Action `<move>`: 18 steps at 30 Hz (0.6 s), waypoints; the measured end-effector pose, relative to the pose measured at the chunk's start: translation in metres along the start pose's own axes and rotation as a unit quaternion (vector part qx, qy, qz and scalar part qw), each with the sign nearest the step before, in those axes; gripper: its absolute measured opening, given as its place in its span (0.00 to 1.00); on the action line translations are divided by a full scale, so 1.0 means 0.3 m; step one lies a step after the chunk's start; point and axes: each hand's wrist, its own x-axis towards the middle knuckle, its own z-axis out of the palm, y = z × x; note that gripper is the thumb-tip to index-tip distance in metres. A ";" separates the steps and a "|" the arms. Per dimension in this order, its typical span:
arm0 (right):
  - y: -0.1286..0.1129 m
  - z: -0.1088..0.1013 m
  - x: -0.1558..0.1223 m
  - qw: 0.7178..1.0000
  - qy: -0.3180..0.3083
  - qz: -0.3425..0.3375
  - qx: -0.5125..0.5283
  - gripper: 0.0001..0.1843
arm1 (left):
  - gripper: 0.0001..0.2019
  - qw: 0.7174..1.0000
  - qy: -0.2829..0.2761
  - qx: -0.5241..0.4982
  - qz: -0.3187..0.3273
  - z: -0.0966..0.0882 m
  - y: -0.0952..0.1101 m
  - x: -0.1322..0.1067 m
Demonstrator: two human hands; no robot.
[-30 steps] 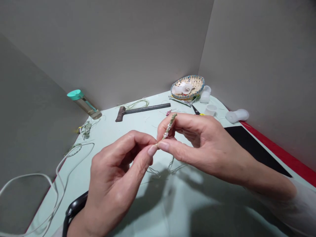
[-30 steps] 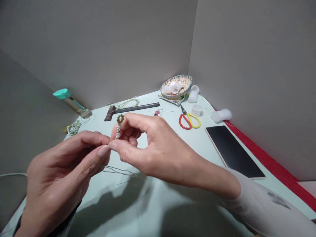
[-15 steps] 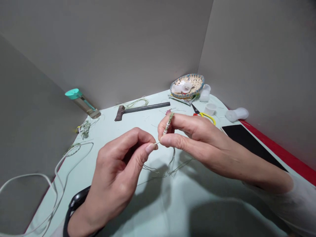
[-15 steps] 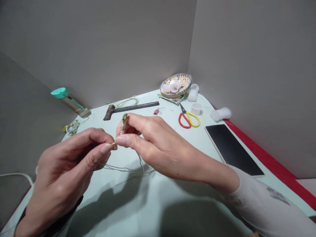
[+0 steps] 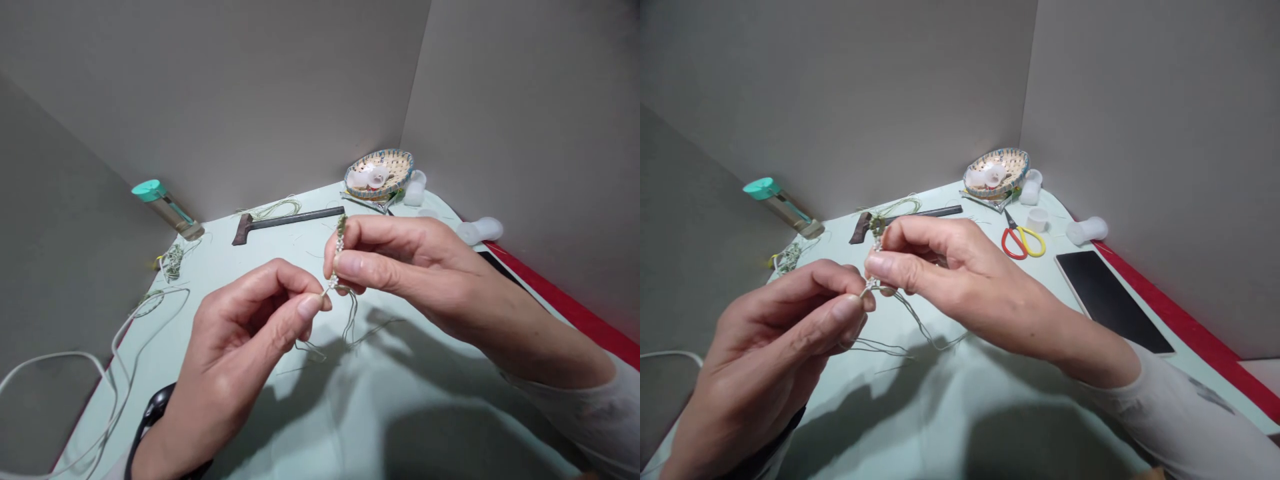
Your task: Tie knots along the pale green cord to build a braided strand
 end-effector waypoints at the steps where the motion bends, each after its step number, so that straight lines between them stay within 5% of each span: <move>1: 0.000 0.000 0.001 1.000 0.006 -0.002 -0.001 0.11 | 0.08 1.000 -0.001 -0.002 -0.001 0.000 0.000 0.000; 10: 0.012 -0.001 0.005 0.999 0.020 -0.034 -0.022 0.12 | 0.04 1.000 0.019 -0.007 0.005 0.001 -0.007 0.003; 18: 0.015 0.017 0.014 0.999 0.040 -0.031 -0.015 0.08 | 0.03 0.992 0.037 -0.105 -0.063 0.017 -0.009 0.018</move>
